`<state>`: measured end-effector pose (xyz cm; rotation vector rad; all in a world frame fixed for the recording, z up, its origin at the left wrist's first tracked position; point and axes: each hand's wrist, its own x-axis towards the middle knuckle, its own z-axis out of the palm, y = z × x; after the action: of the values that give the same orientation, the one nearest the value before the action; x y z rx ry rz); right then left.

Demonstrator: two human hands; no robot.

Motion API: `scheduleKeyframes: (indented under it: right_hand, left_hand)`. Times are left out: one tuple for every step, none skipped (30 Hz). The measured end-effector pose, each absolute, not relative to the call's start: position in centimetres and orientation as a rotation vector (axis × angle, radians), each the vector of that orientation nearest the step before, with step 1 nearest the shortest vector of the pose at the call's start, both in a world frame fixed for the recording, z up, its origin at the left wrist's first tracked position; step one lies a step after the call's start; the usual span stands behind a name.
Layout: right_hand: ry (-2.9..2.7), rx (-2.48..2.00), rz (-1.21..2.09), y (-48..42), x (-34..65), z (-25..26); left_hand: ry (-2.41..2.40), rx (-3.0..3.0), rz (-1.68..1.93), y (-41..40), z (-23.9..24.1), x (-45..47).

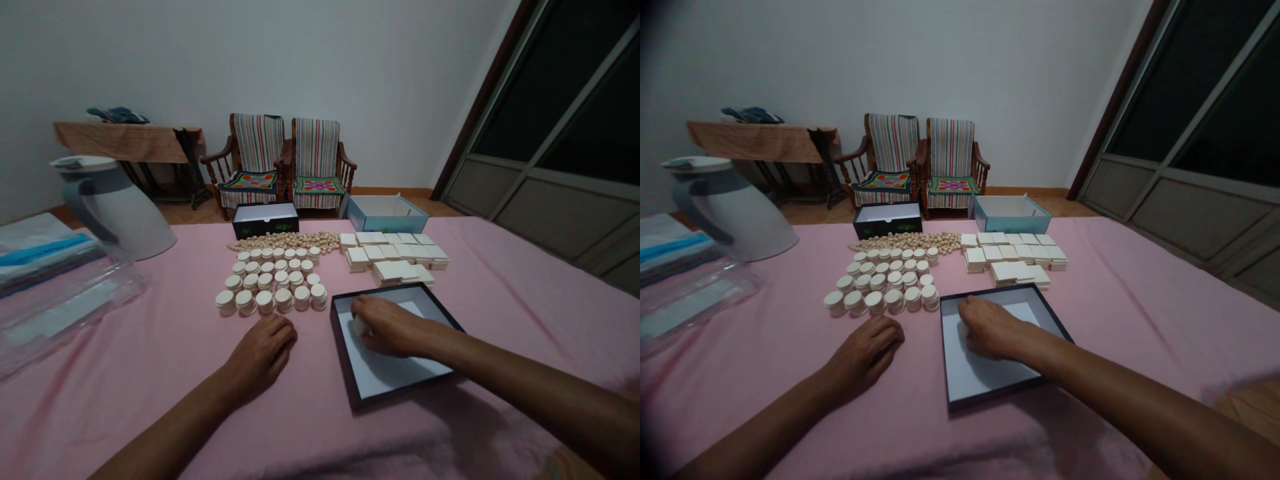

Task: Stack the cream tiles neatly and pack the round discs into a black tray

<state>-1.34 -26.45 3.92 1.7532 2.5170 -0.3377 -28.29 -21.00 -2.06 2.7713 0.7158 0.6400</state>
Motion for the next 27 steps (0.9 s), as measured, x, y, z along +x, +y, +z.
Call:
scheduleKeyframes:
  right_hand:
    - [2.514, 1.751, -0.333, -26.2, -1.6, 3.3]
    - [2.506, 1.757, -0.328, -26.0, -1.8, 2.8]
    - [2.492, 1.767, -0.323, -25.7, -2.1, 2.5]
    - [2.475, 1.778, -0.322, -25.5, -2.3, 2.3]
    - [2.457, 1.787, -0.325, -25.3, -2.5, 2.2]
    - [2.445, 1.794, -0.330, -25.2, -2.7, 2.2]
    - [2.438, 1.803, -0.334, -25.2, -2.8, 2.3]
    - [2.436, 1.812, -0.341, -25.2, -3.0, 2.3]
    - [2.438, 1.822, -0.352, -25.3, -3.0, 2.4]
    - [2.436, 1.836, -0.365, -25.4, -3.1, 2.6]
    - [2.433, 1.850, -0.382, -25.5, -3.0, 2.7]
    - [2.428, 1.862, -0.405, -25.7, -2.9, 2.9]
    - [2.428, 1.873, -0.425, -25.9, -2.7, 3.1]
    - [2.425, 1.889, -0.437, -26.1, -2.4, 3.4]
    - [2.418, 1.910, -0.438, -26.4, -2.1, 3.7]
    - [2.399, 1.935, -0.431, -26.7, -1.7, 4.0]
    - [2.362, 1.958, -0.419, -26.9, -1.4, 4.2]
    - [2.309, 1.971, -0.405, -27.2, -1.1, 4.4]
    - [2.250, 1.967, -0.394, -27.4, -0.9, 4.5]
    - [2.197, 1.953, -0.390, -27.5, -0.8, 4.5]
    - [2.157, 1.935, -0.396, -27.5, -0.7, 4.5]
    - [2.130, 1.926, -0.414, -27.5, -0.8, 4.3]
    - [2.117, 1.932, -0.441, -27.3, -0.9, 4.1]
    - [2.107, 1.956, -0.474, -27.1, -1.0, 3.8]
    - [2.097, 1.991, -0.507, -26.9, -1.1, 3.5]
    - [2.092, 2.026, -0.537, -26.6, -1.3, 3.3]
    - [2.090, 2.057, -0.563, -26.3, -1.4, 3.0]
  left_hand:
    - [0.718, 2.772, 0.637, -21.0, -2.1, -28.3]
    - [0.719, 2.774, 0.630, -21.0, -2.1, -28.3]
    - [0.720, 2.775, 0.623, -21.0, -2.1, -28.3]
    - [0.724, 2.775, 0.617, -21.1, -2.1, -28.3]
    - [0.728, 2.774, 0.612, -21.1, -2.1, -28.3]
    - [0.732, 2.773, 0.606, -21.1, -2.2, -28.3]
    - [0.734, 2.772, 0.600, -21.2, -2.2, -28.3]
    - [0.737, 2.769, 0.595, -21.2, -2.2, -28.3]
    - [0.740, 2.767, 0.591, -21.1, -2.2, -28.3]
    - [0.740, 2.764, 0.588, -21.1, -2.2, -28.3]
    - [0.740, 2.762, 0.586, -21.0, -2.3, -28.3]
    - [0.738, 2.760, 0.585, -21.0, -2.3, -28.4]
    - [0.737, 2.758, 0.589, -20.9, -2.3, -28.4]
    - [0.734, 2.755, 0.590, -20.9, -2.3, -28.4]
    - [0.734, 2.751, 0.588, -21.0, -2.2, -28.4]
    - [0.745, 2.743, 0.583, -21.1, -2.1, -28.4]
    - [0.765, 2.731, 0.572, -21.3, -1.9, -28.2]
    - [0.793, 2.715, 0.553, -21.6, -1.7, -28.0]
    - [0.828, 2.694, 0.531, -21.9, -1.4, -27.7]
    - [0.858, 2.670, 0.506, -22.3, -1.1, -27.2]
    - [0.885, 2.643, 0.487, -22.7, -0.9, -26.7]
    - [0.897, 2.622, 0.472, -23.0, -0.6, -26.1]
    - [0.901, 2.611, 0.468, -23.4, -0.5, -25.4]
    - [0.888, 2.609, 0.455, -23.6, -0.4, -24.8]
    - [0.869, 2.612, 0.441, -23.7, -0.4, -24.2]
    - [0.856, 2.613, 0.443, -23.8, -0.5, -23.6]
    - [0.839, 2.612, 0.450, -23.9, -0.7, -23.1]
